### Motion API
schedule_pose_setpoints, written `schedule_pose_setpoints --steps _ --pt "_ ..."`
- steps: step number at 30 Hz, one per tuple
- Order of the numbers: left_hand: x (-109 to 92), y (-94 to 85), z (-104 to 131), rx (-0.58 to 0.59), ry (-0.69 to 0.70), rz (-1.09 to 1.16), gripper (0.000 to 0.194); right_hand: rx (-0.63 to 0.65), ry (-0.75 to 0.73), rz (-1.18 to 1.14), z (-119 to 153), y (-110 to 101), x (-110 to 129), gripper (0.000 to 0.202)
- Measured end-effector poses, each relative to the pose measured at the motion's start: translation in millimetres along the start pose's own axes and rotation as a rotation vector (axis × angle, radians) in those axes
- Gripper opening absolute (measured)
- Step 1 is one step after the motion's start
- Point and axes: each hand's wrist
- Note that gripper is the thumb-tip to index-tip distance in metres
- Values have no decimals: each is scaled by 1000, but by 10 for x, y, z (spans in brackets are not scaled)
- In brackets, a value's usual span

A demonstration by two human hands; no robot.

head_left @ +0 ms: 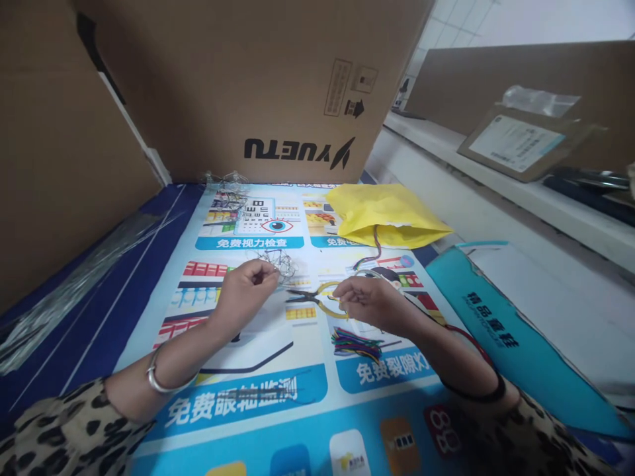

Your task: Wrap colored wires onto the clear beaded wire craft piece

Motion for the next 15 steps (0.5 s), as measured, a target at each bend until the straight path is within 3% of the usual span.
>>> schedule_pose_setpoints --steps 8,15 --pt "33 0 10 6 9 13 13 60 -12 46 -107 119 43 18" --pt "19 4 5 7 17 8 12 46 -18 102 -112 108 72 6"
Point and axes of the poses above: each hand's wrist, its own z-axis away from the middle knuckle, its own y-axis out of the palm, x = y × z
